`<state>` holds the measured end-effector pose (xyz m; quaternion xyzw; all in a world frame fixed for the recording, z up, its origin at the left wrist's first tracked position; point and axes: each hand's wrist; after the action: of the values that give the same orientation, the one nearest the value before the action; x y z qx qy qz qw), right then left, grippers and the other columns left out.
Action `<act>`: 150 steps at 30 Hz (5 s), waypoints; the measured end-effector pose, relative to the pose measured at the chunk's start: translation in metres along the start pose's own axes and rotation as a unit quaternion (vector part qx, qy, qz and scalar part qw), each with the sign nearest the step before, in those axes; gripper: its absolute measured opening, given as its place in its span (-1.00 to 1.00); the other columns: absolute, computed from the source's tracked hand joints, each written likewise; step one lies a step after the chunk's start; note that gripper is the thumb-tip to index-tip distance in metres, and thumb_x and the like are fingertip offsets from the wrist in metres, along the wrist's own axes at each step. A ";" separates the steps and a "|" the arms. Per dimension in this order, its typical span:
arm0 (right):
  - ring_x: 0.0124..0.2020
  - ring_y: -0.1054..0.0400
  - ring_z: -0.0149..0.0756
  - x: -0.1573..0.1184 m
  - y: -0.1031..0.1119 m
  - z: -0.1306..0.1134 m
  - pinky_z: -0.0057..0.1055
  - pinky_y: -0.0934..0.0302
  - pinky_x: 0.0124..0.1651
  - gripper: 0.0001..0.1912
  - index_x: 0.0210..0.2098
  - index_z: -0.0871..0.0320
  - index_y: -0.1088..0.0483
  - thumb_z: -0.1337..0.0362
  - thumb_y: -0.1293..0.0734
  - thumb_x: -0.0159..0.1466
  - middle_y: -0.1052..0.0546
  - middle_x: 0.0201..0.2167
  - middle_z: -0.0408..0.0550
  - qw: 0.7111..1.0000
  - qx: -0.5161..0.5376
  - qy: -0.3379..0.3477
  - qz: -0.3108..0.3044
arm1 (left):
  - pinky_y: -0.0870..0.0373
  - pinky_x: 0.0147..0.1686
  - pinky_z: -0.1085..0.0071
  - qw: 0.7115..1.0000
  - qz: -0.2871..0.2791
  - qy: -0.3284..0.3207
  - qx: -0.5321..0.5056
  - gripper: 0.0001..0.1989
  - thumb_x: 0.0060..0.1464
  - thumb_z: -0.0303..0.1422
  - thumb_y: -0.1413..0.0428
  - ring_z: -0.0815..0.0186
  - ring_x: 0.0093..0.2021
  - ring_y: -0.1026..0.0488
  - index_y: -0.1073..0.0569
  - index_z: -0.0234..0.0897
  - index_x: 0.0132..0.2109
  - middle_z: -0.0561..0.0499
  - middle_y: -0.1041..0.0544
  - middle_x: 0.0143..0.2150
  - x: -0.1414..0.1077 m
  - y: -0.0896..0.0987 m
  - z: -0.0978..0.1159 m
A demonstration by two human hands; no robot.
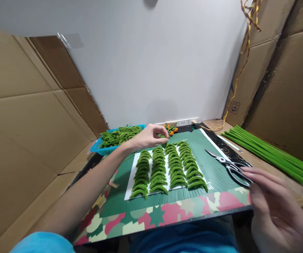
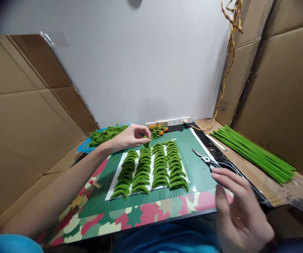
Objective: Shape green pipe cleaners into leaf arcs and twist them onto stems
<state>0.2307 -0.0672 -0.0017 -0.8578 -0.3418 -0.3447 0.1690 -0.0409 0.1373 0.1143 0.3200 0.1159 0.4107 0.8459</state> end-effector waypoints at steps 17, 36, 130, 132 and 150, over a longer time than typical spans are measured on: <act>0.05 -0.48 -0.17 -0.039 -0.045 -0.017 -0.22 -0.41 0.09 -0.76 0.05 -0.04 -0.54 0.38 -0.39 0.45 -0.60 -0.02 -0.05 0.941 0.175 -0.088 -0.277 | -0.52 -0.29 0.45 0.977 -0.032 -0.179 -0.113 -0.94 0.23 -0.52 -0.28 0.27 -0.20 -0.61 -0.62 -0.34 -0.15 -0.13 -0.67 -0.21 -0.083 -0.096 0.015; -0.14 -0.54 -0.28 -0.033 -0.039 -0.018 -0.40 -0.48 -0.18 -0.79 0.01 0.01 -0.56 0.39 -0.41 0.43 -0.61 -0.11 -0.05 0.923 0.173 -0.098 -0.329 | -0.58 -0.11 0.37 0.962 -0.002 -0.102 -0.253 -0.89 0.15 -0.47 -0.38 0.27 -0.15 -0.62 -0.65 -0.33 -0.15 -0.11 -0.67 -0.18 -0.088 -0.115 0.001; -0.43 -0.39 -0.37 -0.033 -0.036 0.031 -0.42 -0.31 -0.34 -0.84 -0.10 0.10 -0.49 0.47 -0.36 0.42 -0.58 -0.31 -0.09 0.967 -0.021 0.079 -0.242 | -0.25 -0.13 0.24 0.924 0.287 -0.006 0.252 -0.83 0.26 -0.59 -0.18 0.22 -0.17 -0.51 -0.51 -0.21 -0.22 0.05 -0.65 -0.21 -0.117 -0.192 0.004; -0.47 -0.38 -0.40 -0.034 -0.036 0.032 -0.45 -0.31 -0.38 -0.88 -0.11 0.09 -0.50 0.43 -0.38 0.42 -0.58 -0.34 -0.12 0.975 -0.025 0.046 -0.218 | -0.25 -0.13 0.25 0.925 0.282 -0.008 0.254 -0.82 0.25 -0.60 -0.20 0.24 -0.17 -0.51 -0.51 -0.21 -0.22 0.07 -0.65 -0.21 -0.115 -0.190 0.004; -0.57 -0.42 -0.47 -0.036 -0.038 0.033 -0.54 -0.32 -0.41 -0.91 -0.12 0.10 -0.53 0.38 -0.39 0.42 -0.57 -0.45 -0.22 0.978 -0.041 0.037 -0.200 | -0.24 -0.09 0.21 0.925 0.267 -0.012 0.270 -0.85 0.27 -0.55 -0.25 0.21 -0.09 -0.52 -0.57 -0.19 -0.13 0.05 -0.66 -0.09 -0.115 -0.189 0.003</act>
<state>0.2004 -0.0399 -0.0482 -0.7650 -0.4853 -0.4169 0.0741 0.0046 -0.0389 -0.0109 0.5603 0.1225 0.5702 0.5881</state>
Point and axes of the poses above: each hand's wrist, its own x-axis towards the middle knuckle, its own y-axis out of the back of the hand, z = x × y
